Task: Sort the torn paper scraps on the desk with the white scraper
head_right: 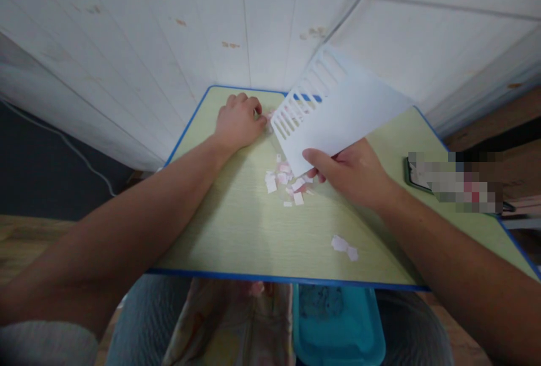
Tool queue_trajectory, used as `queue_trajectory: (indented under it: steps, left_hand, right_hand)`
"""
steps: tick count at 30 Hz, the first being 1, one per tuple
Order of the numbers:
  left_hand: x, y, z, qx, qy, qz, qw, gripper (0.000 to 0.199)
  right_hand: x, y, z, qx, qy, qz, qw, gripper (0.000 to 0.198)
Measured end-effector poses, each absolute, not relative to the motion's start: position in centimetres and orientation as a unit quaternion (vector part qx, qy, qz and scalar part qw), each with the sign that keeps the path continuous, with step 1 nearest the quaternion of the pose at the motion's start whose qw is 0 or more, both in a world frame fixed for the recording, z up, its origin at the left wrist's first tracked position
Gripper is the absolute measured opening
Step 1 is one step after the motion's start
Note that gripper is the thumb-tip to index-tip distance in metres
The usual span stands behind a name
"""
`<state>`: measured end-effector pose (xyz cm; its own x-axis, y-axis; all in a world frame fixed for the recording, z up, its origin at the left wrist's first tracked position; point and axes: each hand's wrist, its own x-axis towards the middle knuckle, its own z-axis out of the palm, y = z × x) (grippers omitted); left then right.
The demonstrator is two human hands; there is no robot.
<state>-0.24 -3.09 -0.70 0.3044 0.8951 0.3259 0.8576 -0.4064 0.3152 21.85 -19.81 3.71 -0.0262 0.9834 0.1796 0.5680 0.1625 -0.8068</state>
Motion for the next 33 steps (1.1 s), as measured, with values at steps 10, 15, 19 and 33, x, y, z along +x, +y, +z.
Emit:
queue_trajectory:
  steps: [10, 15, 19, 33]
  left_hand:
    - [-0.3, -3.0, -0.7, 0.806, 0.543, 0.232, 0.038, 0.027]
    - [-0.3, -2.9, -0.6, 0.805, 0.543, 0.234, 0.044, 0.025]
    - [-0.3, -2.9, -0.6, 0.804, 0.545, 0.235, 0.05, 0.022]
    - [-0.3, -3.2, -0.2, 0.803, 0.552, 0.219, 0.05, 0.027]
  right_hand:
    - [23.5, -19.3, 3.3, -0.609, -0.673, 0.261, 0.328, 0.034]
    - [24.0, -18.9, 3.4, -0.605, -0.679, 0.248, 0.334, 0.034]
    - [23.8, -19.1, 3.8, -0.597, -0.678, 0.242, 0.353, 0.038]
    - [24.4, -20.9, 5.4, -0.465, -0.73, 0.46, 0.197, 0.031]
